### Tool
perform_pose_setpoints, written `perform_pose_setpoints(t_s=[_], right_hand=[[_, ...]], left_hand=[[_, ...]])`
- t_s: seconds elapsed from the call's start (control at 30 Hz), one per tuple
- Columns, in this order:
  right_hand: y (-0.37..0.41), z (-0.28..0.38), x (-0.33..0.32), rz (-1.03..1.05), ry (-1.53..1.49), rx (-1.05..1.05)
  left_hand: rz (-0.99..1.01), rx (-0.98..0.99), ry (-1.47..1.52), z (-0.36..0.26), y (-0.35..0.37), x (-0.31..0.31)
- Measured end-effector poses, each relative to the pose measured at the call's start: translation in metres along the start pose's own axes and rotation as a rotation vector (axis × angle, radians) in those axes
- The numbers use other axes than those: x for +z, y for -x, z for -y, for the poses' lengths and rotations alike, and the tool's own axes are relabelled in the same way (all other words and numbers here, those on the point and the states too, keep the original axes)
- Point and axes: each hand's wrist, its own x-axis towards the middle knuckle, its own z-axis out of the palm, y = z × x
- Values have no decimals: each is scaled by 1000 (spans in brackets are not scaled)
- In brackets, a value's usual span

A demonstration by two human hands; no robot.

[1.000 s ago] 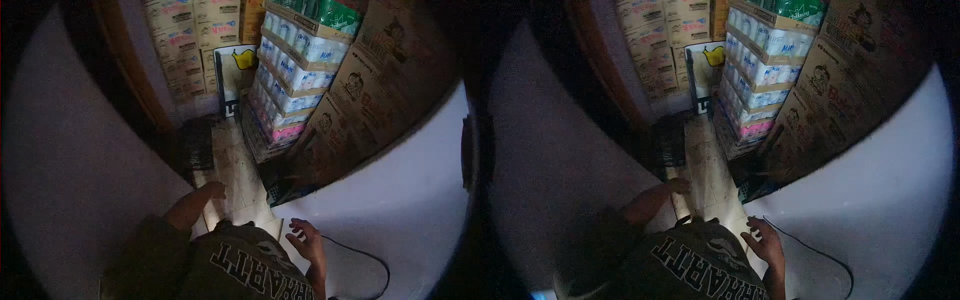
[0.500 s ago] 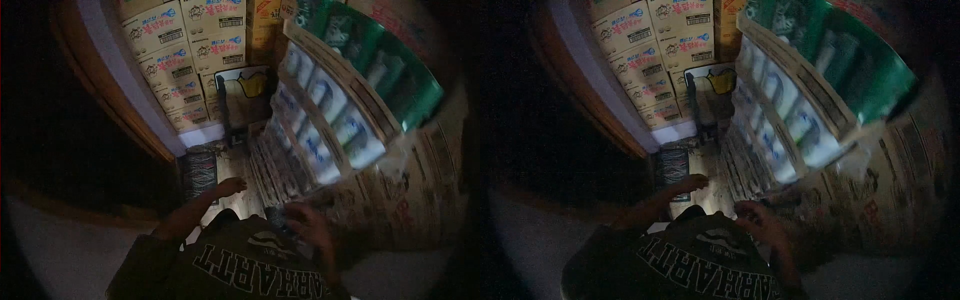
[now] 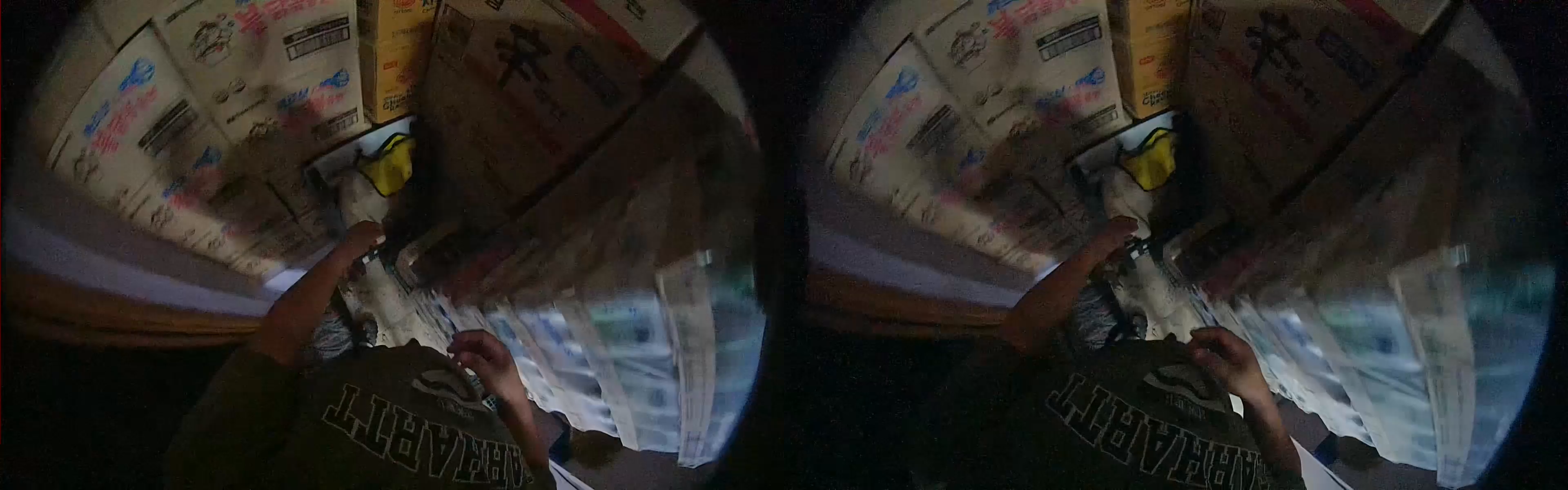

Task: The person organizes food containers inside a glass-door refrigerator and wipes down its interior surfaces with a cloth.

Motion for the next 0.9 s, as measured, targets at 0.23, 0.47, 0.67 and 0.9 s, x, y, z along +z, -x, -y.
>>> perform_pose_setpoints(t_s=[0.23, 0.47, 0.67, 0.9], right_hand=[[-9, 15, 20, -350, -182, -55], [0, 25, 43, -543, -57, 28], [5, 25, 44, -641, 7, -21], [17, 38, 46, -571, 279, -21]], left_hand=[[429, 593, 162, 69, -222, -64], [-37, -100, 219, -54, -144, -28], [188, 223, 436, -13, -225, -44], [17, 1105, 131, -259, 23, 31]])
